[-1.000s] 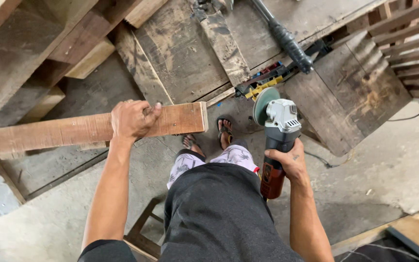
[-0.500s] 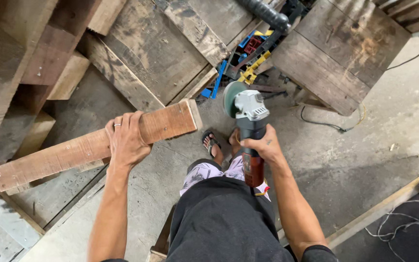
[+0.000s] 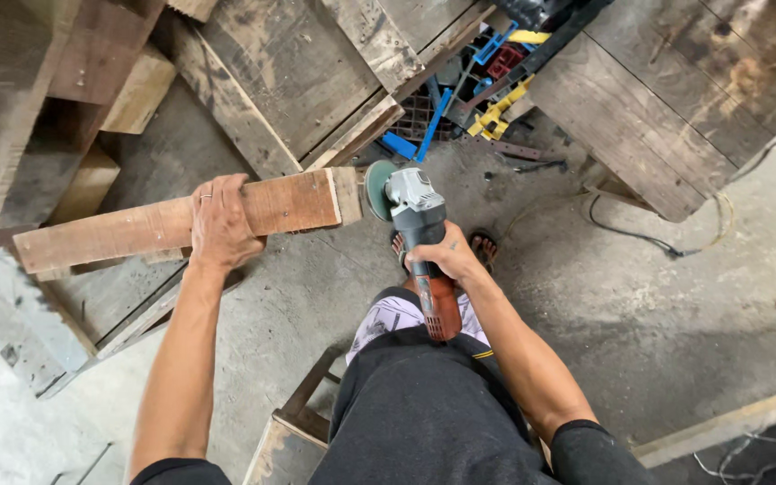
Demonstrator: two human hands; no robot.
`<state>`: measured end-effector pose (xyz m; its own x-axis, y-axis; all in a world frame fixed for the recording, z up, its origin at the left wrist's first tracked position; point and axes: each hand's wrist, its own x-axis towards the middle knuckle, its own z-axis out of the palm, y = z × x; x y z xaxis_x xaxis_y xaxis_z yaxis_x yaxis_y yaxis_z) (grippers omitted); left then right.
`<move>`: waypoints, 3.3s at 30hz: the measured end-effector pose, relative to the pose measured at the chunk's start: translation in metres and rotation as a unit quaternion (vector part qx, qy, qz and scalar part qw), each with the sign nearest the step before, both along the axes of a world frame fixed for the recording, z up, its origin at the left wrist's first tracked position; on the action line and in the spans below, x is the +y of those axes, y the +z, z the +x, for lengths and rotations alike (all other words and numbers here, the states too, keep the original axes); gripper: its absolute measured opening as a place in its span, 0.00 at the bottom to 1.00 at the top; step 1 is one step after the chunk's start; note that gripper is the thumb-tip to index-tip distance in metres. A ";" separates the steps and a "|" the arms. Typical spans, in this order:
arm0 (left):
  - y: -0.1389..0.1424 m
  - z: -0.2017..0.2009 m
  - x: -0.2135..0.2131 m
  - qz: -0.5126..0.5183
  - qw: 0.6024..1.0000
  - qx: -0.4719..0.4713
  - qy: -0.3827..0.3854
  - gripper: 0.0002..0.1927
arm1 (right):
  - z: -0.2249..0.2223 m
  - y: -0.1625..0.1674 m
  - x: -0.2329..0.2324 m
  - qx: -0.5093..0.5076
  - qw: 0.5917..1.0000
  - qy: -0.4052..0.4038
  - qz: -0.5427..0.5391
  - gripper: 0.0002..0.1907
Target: The person uses an angle grinder to sand the edges and surfaces of a wooden plank. They reposition the plank several times to access different sides and continue sanding until the clip ends.
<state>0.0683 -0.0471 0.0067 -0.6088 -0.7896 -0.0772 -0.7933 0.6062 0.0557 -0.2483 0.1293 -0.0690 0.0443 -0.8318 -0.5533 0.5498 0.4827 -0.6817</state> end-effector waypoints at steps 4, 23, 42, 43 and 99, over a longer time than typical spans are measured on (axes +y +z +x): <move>0.002 -0.004 -0.001 -0.019 1.000 -0.025 0.001 0.45 | 0.002 0.006 -0.008 0.014 0.999 0.027 -0.017 0.28; 0.005 -0.007 -0.001 -0.003 0.998 -0.057 0.001 0.50 | -0.001 0.017 -0.013 -0.051 0.996 0.066 -0.031 0.27; 0.010 -0.015 0.001 -0.008 0.999 -0.049 0.004 0.48 | 0.006 0.018 0.009 0.002 0.996 0.069 -0.061 0.29; 0.011 -0.015 0.001 -0.007 0.999 -0.054 0.002 0.48 | 0.006 0.018 0.010 0.017 0.995 0.078 -0.057 0.29; 0.019 -0.025 0.006 -0.036 0.999 -0.026 -0.016 0.42 | 0.015 0.019 0.029 -0.017 0.999 0.013 -0.036 0.28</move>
<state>0.0434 -0.0412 0.0256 -0.6306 -0.7743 -0.0541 -0.7740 0.6325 -0.0301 -0.2331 0.1588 -0.0498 0.0845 -0.8674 -0.4904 0.5618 0.4479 -0.6955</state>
